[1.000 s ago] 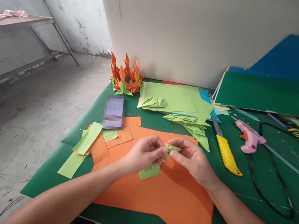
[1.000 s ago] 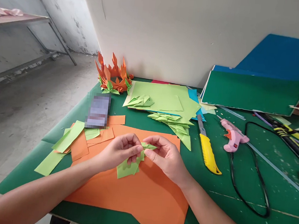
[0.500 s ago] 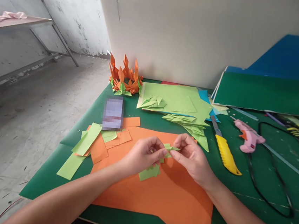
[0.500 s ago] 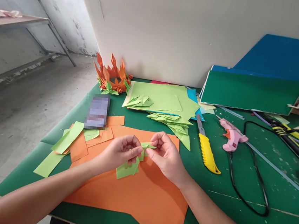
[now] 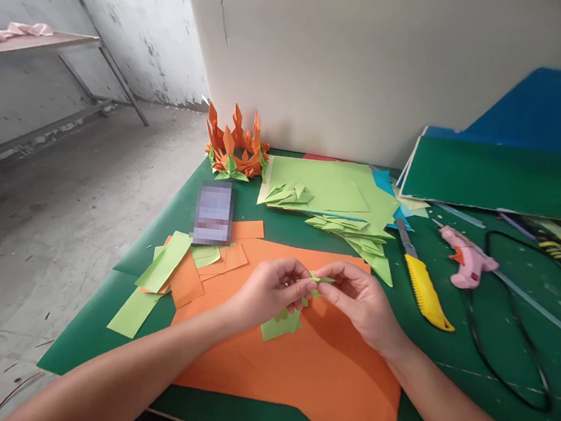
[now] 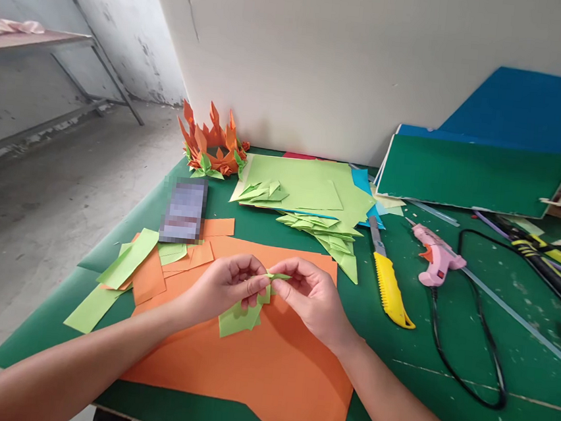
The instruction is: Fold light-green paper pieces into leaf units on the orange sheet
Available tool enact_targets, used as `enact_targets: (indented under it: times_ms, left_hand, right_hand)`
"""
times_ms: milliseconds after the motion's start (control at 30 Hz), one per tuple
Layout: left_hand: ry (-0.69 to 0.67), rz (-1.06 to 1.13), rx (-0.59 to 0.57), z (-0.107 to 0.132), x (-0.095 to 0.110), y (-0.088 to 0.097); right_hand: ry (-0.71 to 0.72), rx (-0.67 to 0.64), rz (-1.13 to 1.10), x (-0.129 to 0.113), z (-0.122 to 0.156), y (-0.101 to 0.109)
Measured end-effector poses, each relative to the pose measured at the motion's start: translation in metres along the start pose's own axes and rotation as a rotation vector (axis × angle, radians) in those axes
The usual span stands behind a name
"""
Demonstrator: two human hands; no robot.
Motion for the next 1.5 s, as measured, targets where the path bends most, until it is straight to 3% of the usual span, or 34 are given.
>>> enact_targets:
  times_ms: [267, 533, 733, 1033, 1500]
  left_hand:
    - [0.014, 0.023, 0.013, 0.001, -0.002, -0.001]
    - [0.036, -0.133, -0.028, 0.002, -0.004, 0.000]
    - [0.108, -0.060, -0.035, 0.003, -0.013, -0.001]
    - [-0.034, -0.088, -0.018, 0.001, 0.000, -0.001]
    - [0.018, 0.014, -0.036, 0.000, -0.008, 0.000]
  right_hand:
    - [0.049, -0.010, 0.083, -0.007, 0.005, -0.003]
    - [-0.121, -0.067, 0.078, 0.009, -0.002, -0.004]
    - [-0.158, -0.087, 0.068, 0.013, -0.003, -0.005]
    - [-0.235, -0.168, -0.115, 0.017, -0.004, -0.010]
    - [-0.263, -0.135, -0.128, 0.022, -0.006, -0.004]
Point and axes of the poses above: each hand's wrist, its own z-axis away from the middle knuckle, its own y-axis out of the back of the hand, x = y × z, the point moved 9 cm from there along -z, towards the middle knuckle, and after that the axes turned 9 degrees about -y, right-handed, at the moved point
